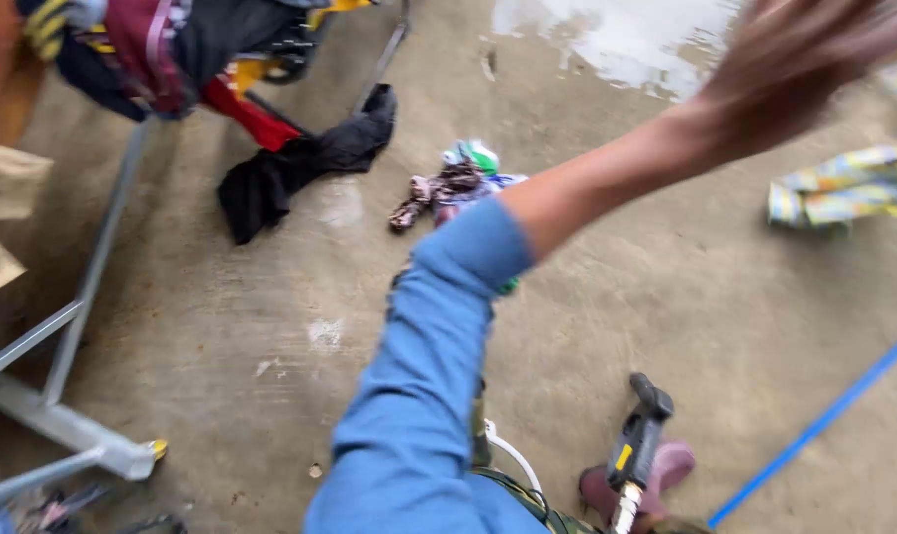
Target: Cleaning various items of clothing on a concrete floor using a high-pressure water sprayer.
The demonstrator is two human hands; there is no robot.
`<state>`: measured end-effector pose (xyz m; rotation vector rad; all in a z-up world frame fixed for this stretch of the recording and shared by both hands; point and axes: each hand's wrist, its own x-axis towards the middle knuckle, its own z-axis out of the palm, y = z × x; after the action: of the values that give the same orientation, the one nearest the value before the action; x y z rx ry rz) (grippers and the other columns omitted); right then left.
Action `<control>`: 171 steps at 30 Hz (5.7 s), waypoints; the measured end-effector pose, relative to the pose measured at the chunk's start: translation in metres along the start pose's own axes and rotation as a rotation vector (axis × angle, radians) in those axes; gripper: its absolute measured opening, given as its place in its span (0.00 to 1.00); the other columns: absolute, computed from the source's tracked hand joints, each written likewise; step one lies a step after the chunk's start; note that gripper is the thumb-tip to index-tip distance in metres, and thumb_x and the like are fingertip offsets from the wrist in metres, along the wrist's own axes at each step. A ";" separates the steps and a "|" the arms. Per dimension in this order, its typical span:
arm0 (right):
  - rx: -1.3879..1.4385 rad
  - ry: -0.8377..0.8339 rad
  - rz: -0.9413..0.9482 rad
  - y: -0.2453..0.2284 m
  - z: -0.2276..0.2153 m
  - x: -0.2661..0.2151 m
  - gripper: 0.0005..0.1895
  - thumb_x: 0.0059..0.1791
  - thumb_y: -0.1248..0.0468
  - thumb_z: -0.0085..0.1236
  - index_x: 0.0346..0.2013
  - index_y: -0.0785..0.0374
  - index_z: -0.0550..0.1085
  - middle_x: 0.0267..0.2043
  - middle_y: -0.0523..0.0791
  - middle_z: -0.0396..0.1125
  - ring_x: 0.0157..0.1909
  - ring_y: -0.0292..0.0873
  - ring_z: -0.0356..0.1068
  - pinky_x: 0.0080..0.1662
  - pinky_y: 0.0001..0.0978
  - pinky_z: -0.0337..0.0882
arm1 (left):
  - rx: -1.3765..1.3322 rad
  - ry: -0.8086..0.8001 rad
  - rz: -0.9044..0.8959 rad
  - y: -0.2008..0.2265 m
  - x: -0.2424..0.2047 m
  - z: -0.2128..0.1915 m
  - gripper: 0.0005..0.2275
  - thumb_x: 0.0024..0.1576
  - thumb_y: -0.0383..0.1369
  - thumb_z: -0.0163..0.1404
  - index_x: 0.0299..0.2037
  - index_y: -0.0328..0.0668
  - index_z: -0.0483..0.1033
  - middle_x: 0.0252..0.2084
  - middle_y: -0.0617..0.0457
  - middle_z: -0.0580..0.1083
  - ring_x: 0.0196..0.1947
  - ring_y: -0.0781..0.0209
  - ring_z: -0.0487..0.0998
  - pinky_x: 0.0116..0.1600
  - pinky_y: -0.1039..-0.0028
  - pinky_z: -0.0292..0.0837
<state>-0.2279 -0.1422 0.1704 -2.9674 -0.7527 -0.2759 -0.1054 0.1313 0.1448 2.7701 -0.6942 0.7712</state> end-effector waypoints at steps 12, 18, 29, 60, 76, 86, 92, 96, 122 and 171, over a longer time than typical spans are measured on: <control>0.385 -0.665 0.711 -0.140 0.213 -0.256 0.39 0.50 0.46 0.59 0.73 0.43 0.56 0.72 0.57 0.50 0.73 0.62 0.54 0.65 0.59 0.62 | 0.072 -1.080 0.216 0.072 -0.416 0.256 0.13 0.59 0.35 0.45 0.49 0.61 0.81 0.54 0.55 0.73 0.51 0.51 0.71 0.55 0.36 0.55; 1.006 -0.551 1.509 -0.144 0.192 -0.314 0.51 0.49 0.47 0.63 0.79 0.50 0.44 0.75 0.63 0.44 0.69 0.63 0.55 0.61 0.59 0.62 | -0.243 -0.978 0.134 0.185 -0.473 0.264 0.11 0.62 0.37 0.44 0.52 0.62 0.77 0.56 0.55 0.71 0.56 0.53 0.71 0.53 0.51 0.63; 1.508 -0.147 1.537 -0.125 0.124 -0.357 0.14 0.59 0.60 0.50 0.57 0.61 0.64 0.39 0.60 0.71 0.38 0.50 0.76 0.41 0.49 0.78 | -0.436 -1.460 -0.203 0.275 -0.467 0.212 0.26 0.70 0.27 0.24 0.80 0.50 0.36 0.82 0.50 0.42 0.80 0.46 0.45 0.74 0.37 0.40; 0.709 -1.119 1.106 -0.159 -0.016 -0.277 0.38 0.53 0.51 0.42 0.78 0.39 0.49 0.31 0.45 0.76 0.34 0.43 0.75 0.44 0.34 0.70 | -0.171 -1.721 0.124 0.279 -0.445 0.208 0.27 0.69 0.41 0.37 0.78 0.48 0.44 0.81 0.45 0.41 0.78 0.33 0.38 0.72 0.41 0.46; 0.637 -1.130 1.212 -0.139 -0.024 -0.297 0.34 0.54 0.51 0.42 0.77 0.40 0.53 0.30 0.46 0.75 0.34 0.44 0.73 0.44 0.36 0.69 | -0.164 -1.738 0.118 0.271 -0.435 0.201 0.33 0.69 0.38 0.41 0.79 0.43 0.34 0.80 0.45 0.22 0.78 0.34 0.39 0.72 0.47 0.53; 0.727 -1.033 1.195 -0.141 -0.026 -0.305 0.34 0.53 0.51 0.43 0.76 0.42 0.55 0.31 0.45 0.76 0.33 0.42 0.76 0.43 0.34 0.71 | -0.158 -1.637 0.052 0.277 -0.457 0.224 0.27 0.71 0.37 0.29 0.79 0.46 0.39 0.82 0.51 0.30 0.77 0.38 0.42 0.69 0.48 0.51; 0.940 -0.715 1.367 -0.133 -0.028 -0.322 0.24 0.56 0.57 0.41 0.67 0.59 0.64 0.32 0.52 0.74 0.30 0.46 0.75 0.41 0.39 0.75 | -0.278 -1.294 -0.014 0.268 -0.470 0.261 0.28 0.68 0.34 0.35 0.78 0.55 0.41 0.74 0.49 0.57 0.78 0.39 0.41 0.73 0.33 0.39; 1.151 -0.240 1.488 -0.139 -0.038 -0.326 0.22 0.59 0.58 0.37 0.66 0.64 0.58 0.34 0.61 0.68 0.26 0.53 0.69 0.31 0.44 0.73 | -0.159 -1.166 0.001 0.258 -0.471 0.281 0.26 0.67 0.37 0.37 0.77 0.55 0.48 0.79 0.51 0.47 0.76 0.45 0.49 0.68 0.51 0.55; 1.165 -0.136 1.576 -0.170 -0.040 -0.360 0.19 0.59 0.57 0.38 0.59 0.65 0.59 0.32 0.63 0.69 0.24 0.54 0.71 0.29 0.44 0.75 | -0.334 -1.574 0.046 0.270 -0.430 0.246 0.37 0.59 0.60 0.50 0.76 0.66 0.48 0.77 0.52 0.45 0.75 0.34 0.42 0.57 0.51 0.72; 1.138 -0.555 1.358 -0.194 0.007 -0.269 0.27 0.55 0.57 0.39 0.70 0.56 0.60 0.32 0.51 0.72 0.27 0.43 0.74 0.34 0.37 0.76 | -0.654 -1.726 -0.115 0.296 -0.432 0.217 0.34 0.57 0.60 0.50 0.70 0.56 0.61 0.76 0.46 0.50 0.79 0.36 0.31 0.66 0.41 0.62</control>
<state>-0.5522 -0.0969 0.1169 -1.7661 0.8906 0.7708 -0.4792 -0.0228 -0.2523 2.1190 -0.6749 -1.7429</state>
